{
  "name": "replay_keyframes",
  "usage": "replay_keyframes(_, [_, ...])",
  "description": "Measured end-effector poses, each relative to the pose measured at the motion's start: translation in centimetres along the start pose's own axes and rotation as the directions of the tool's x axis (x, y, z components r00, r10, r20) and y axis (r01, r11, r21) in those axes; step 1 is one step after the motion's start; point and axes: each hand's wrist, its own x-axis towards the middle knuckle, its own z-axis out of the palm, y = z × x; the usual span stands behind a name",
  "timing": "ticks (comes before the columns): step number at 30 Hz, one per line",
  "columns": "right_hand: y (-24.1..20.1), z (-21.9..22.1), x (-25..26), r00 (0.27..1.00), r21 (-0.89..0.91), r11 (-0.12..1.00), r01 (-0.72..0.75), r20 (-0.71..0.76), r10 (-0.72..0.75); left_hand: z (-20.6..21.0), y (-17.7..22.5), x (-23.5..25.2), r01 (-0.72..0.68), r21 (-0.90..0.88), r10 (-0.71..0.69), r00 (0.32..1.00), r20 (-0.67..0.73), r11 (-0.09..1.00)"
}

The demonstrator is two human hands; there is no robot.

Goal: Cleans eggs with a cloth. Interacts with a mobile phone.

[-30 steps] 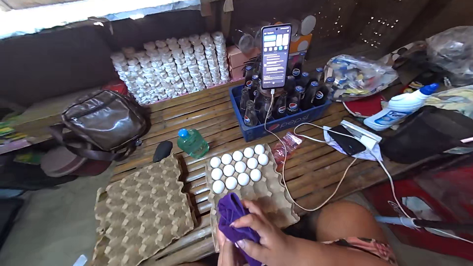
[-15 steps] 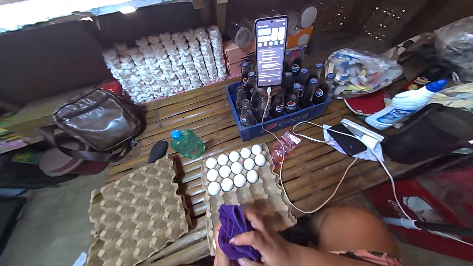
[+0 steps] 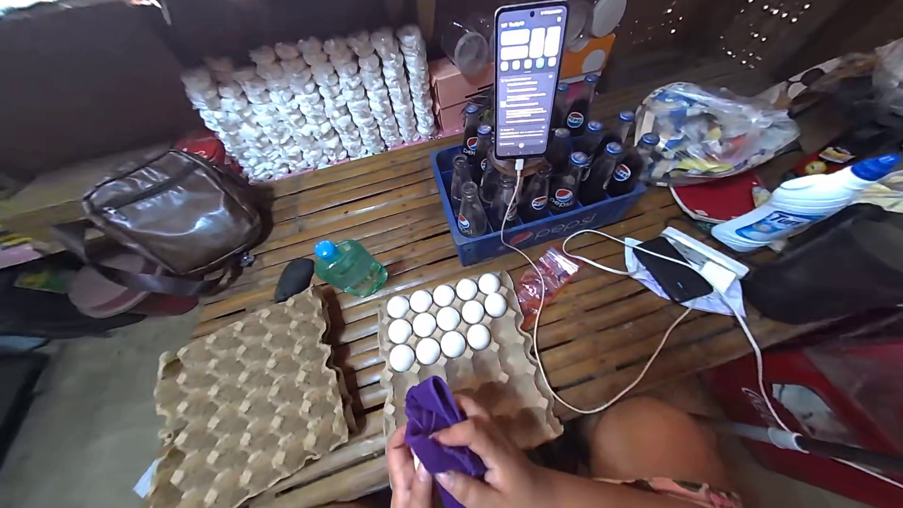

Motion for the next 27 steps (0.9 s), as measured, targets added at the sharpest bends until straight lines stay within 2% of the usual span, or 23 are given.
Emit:
replay_keyframes(2, [-0.04, -0.10, 0.07, 1.000, -0.010, 1.000, 0.011, 0.024, -0.011, 0.13, 0.30, 0.18, 0.010, -0.012, -0.010, 0.999, -0.045, 1.000])
replay_keyframes(5, [0.02, -0.41, 0.17, 1.000, -0.018, 1.000, 0.009, 0.007, -0.009, 0.39, 0.60, 0.35, -0.002, -0.011, 0.002, 1.000, 0.010, 1.000])
replay_keyframes(7, [-0.02, -0.51, 0.12, 0.997, 0.071, 0.994, -0.078, -0.019, 0.079, 0.10, 0.18, 0.37, -0.034, 0.000, 0.034, 0.997, 0.066, 0.999])
replay_keyframes(10, [-0.65, -0.68, 0.45, 0.949, 0.266, 0.916, -0.300, -0.017, 0.316, -0.28, 0.16, 0.27, -0.041, 0.045, 0.034, 0.988, 0.152, 0.998])
replay_keyframes(11, [-0.62, -0.72, 0.47, 0.942, 0.283, 0.905, -0.318, -0.009, 0.334, -0.29, 0.17, 0.24, -0.036, 0.041, 0.029, 0.988, 0.154, 0.999])
replay_keyframes(14, [-0.11, -0.43, 0.05, 0.978, 0.212, 0.956, -0.204, 0.005, 0.207, -0.31, -0.07, 0.17, -0.007, 0.002, 0.007, 0.997, 0.076, 1.000])
replay_keyframes(17, [-0.02, 0.03, -0.18, 0.998, 0.060, 0.996, -0.069, 0.010, 0.069, 0.08, 0.26, 0.08, 0.097, -0.043, -0.100, 0.992, -0.076, 0.994])
replay_keyframes(19, [-0.04, 0.10, -0.17, 0.999, 0.018, 0.999, -0.035, 0.042, 0.035, -0.06, 0.27, -0.21, 0.157, -0.096, -0.170, 0.975, -0.143, 0.983])
replay_keyframes(21, [0.12, 0.02, -0.12, 0.999, 0.035, 0.999, -0.026, 0.038, 0.024, -0.09, 0.32, -0.21, 0.161, -0.127, -0.177, 0.975, -0.131, 0.979])
replay_keyframes(23, [0.11, -0.15, 0.07, 0.999, 0.092, 0.994, -0.050, 0.004, 0.050, -0.08, 0.35, 0.08, 0.099, -0.094, -0.105, 0.993, -0.061, 0.991])
replay_keyframes(27, [-0.32, -0.62, 0.32, 0.973, 0.197, 0.956, -0.216, -0.042, 0.229, -0.17, 0.31, 0.27, -0.011, -0.028, 0.013, 0.997, 0.079, 1.000])
